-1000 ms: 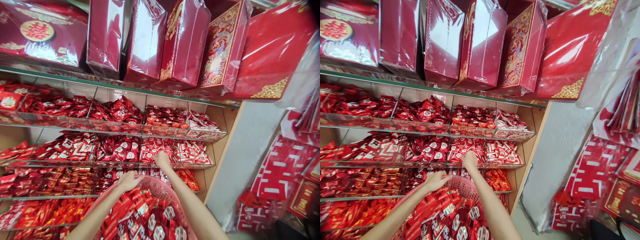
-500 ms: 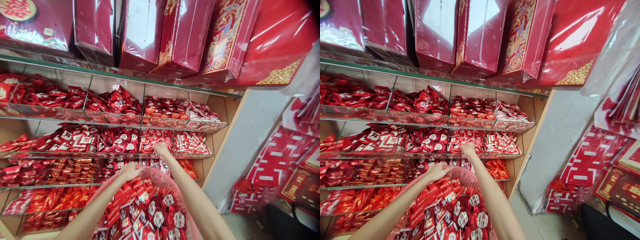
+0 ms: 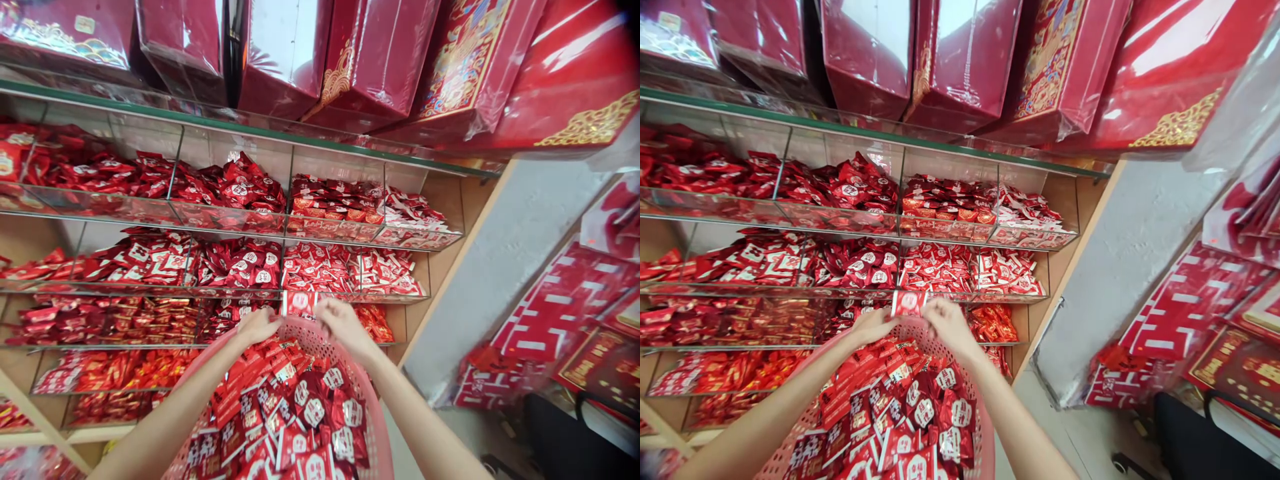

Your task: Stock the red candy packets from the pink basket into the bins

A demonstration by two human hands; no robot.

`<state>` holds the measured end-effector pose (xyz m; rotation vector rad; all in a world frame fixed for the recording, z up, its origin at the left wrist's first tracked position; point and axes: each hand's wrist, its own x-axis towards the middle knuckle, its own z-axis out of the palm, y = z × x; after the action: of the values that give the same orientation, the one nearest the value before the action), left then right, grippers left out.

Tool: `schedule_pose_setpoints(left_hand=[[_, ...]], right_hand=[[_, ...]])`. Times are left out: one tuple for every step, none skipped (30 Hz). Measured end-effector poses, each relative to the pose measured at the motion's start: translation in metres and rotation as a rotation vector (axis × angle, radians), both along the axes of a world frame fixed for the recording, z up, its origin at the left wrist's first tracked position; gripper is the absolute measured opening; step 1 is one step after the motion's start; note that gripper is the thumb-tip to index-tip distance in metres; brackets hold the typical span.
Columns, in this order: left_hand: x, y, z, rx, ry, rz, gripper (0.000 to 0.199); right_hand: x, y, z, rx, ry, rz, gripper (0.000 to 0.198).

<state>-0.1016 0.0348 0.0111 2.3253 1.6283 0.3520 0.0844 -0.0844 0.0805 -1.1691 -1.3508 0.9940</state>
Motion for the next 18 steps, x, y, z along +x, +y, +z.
schedule_pose_setpoints(left_hand=[[0.000, 0.000, 0.000, -0.003, 0.002, 0.001, 0.067], [0.001, -0.001, 0.001, 0.001, 0.004, 0.003, 0.066], [0.002, -0.002, 0.002, 0.008, 0.007, 0.007, 0.067], [0.003, -0.003, 0.003, 0.018, 0.010, 0.009, 0.067], [0.004, -0.004, 0.005, 0.025, 0.012, 0.011, 0.067], [0.006, -0.005, 0.006, 0.023, 0.013, 0.008, 0.067], [0.007, -0.005, 0.008, 0.021, 0.013, -0.001, 0.067], [0.008, -0.006, 0.009, 0.016, 0.014, -0.008, 0.067], [0.009, -0.006, 0.010, 0.013, 0.013, -0.013, 0.066], [0.010, -0.006, 0.011, 0.013, 0.013, -0.014, 0.067], [0.010, -0.006, 0.012, 0.013, 0.014, -0.012, 0.067], [0.010, -0.005, 0.012, 0.016, 0.017, -0.011, 0.068], [0.010, -0.005, 0.012, 0.019, 0.021, -0.009, 0.069], [0.009, -0.005, 0.012, 0.023, 0.028, -0.008, 0.069], [0.008, -0.004, 0.011, 0.026, 0.035, -0.006, 0.070], [0.007, -0.003, 0.011, 0.029, 0.043, -0.005, 0.070], [0.006, -0.003, 0.010, 0.030, 0.047, -0.003, 0.071], [0.004, -0.002, 0.009, 0.028, 0.051, 0.000, 0.071]], right_hand=[[-0.003, -0.017, -0.013, -0.036, -0.006, 0.055, 0.020], [-0.006, -0.032, -0.028, -0.089, 0.000, 0.112, 0.022], [-0.010, -0.046, -0.043, -0.148, 0.035, 0.145, 0.025], [-0.014, -0.058, -0.058, -0.195, 0.067, 0.168, 0.027], [-0.018, -0.068, -0.071, -0.232, 0.106, 0.168, 0.029], [-0.021, -0.076, -0.082, -0.266, 0.149, 0.158, 0.030], [-0.023, -0.082, -0.090, -0.295, 0.186, 0.138, 0.032], [-0.025, -0.087, -0.095, -0.322, 0.216, 0.114, 0.034], [-0.026, -0.090, -0.099, -0.347, 0.239, 0.094, 0.036], [-0.025, -0.094, -0.101, -0.368, 0.252, 0.078, 0.037], [-0.024, -0.097, -0.102, -0.385, 0.259, 0.066, 0.038], [-0.022, -0.100, -0.103, -0.400, 0.261, 0.057, 0.039], [-0.020, -0.103, -0.105, -0.412, 0.261, 0.051, 0.039], [-0.017, -0.106, -0.108, -0.430, 0.258, 0.047, 0.040], [-0.015, -0.110, -0.112, -0.447, 0.258, 0.037, 0.042], [-0.012, -0.114, -0.116, -0.466, 0.261, 0.028, 0.044], [-0.010, -0.118, -0.120, -0.485, 0.269, 0.023, 0.046], [-0.008, -0.121, -0.125, -0.502, 0.281, 0.026, 0.048]])
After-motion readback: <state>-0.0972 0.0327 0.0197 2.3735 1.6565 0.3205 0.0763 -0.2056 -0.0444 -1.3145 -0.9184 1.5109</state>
